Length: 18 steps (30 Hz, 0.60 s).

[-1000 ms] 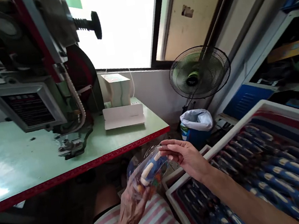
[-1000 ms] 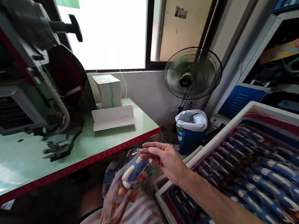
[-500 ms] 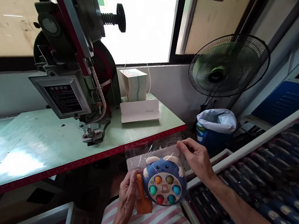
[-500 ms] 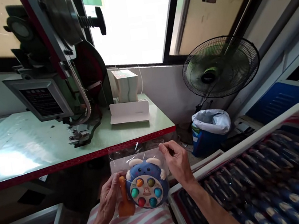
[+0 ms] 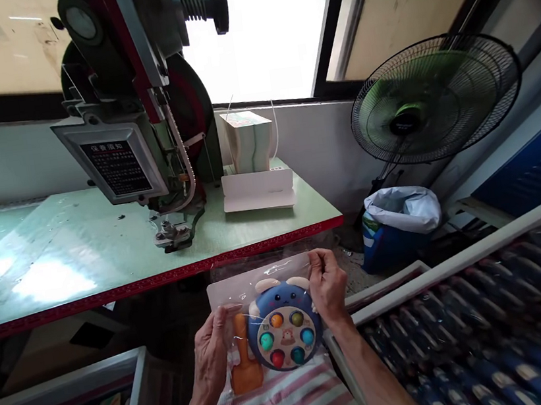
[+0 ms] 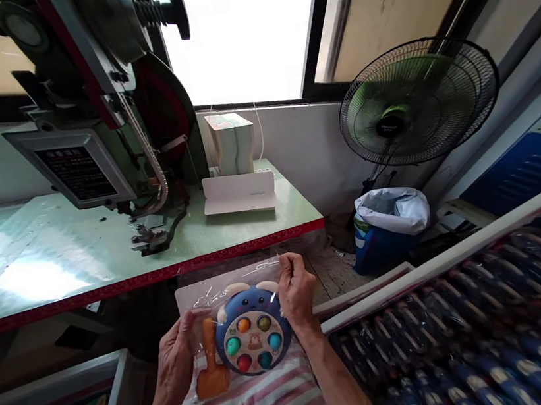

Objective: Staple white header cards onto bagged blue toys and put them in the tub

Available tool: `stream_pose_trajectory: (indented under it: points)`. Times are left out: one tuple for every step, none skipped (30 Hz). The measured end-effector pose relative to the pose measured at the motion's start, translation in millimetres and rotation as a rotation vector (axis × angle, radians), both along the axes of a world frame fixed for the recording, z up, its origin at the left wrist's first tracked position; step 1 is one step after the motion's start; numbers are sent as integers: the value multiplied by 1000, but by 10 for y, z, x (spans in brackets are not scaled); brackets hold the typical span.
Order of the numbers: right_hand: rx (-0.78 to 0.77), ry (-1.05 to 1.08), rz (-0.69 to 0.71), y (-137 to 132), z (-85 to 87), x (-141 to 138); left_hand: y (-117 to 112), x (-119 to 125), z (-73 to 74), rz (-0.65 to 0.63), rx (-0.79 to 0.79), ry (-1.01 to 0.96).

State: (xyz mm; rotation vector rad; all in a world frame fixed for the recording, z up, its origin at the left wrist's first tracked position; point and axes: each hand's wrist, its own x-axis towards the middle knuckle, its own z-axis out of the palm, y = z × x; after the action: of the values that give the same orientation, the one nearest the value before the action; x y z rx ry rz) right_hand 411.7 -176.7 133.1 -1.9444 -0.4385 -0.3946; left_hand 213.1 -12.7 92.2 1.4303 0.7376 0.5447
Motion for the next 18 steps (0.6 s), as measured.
stream_pose_trajectory:
  points:
    - [-21, -12, -8, 44, -63, -21, 30, -48, -18, -3, -21, 0]
    - [-39, -13, -2, 93, -124, -55, 67, -98, -31, -6, -32, 2]
    - [-55, -2, 20, 149, -185, -102, 110, -147, -39, -9, -31, 9]
    - [-69, 13, 53, 210, -245, -158, 157, -196, -41, 0, -18, 20]
    - [-83, 24, 94, 275, -305, -219, 208, -244, -38, 19, -1, 33]
    - [-100, 27, 135, 343, -366, -280, 259, -290, -32, 48, 18, 45]
    - [-120, 21, 167, 411, -428, -338, 307, -335, -25, 85, 37, 58]
    - [-142, 7, 186, 479, -491, -389, 350, -377, -19, 121, 55, 70]
    - [-160, -12, 188, 545, -555, -432, 389, -418, -17, 150, 72, 80]
    - [-174, -31, 182, 607, -616, -468, 423, -458, -21, 165, 85, 86]
    - [-182, -45, 177, 663, -674, -498, 454, -496, -31, 168, 94, 88]
    - [-183, -52, 180, 709, -724, -524, 486, -533, -46, 172, 99, 89]
    - [-174, -48, 191, 746, -762, -546, 521, -567, -64, 172, 101, 89]
    - [-157, -31, 211, 771, -787, -564, 560, -599, -83, 175, 108, 88]
    - [-130, 0, 241, 784, -797, -576, 603, -628, -99, 174, 122, 86]
    - [-97, 46, 281, 787, -791, -579, 651, -653, -109, 170, 141, 82]
    - [-58, 97, 326, 781, -771, -573, 703, -676, -111, 163, 160, 71]
    - [-17, 140, 374, 770, -740, -558, 756, -696, -103, 151, 164, 50]
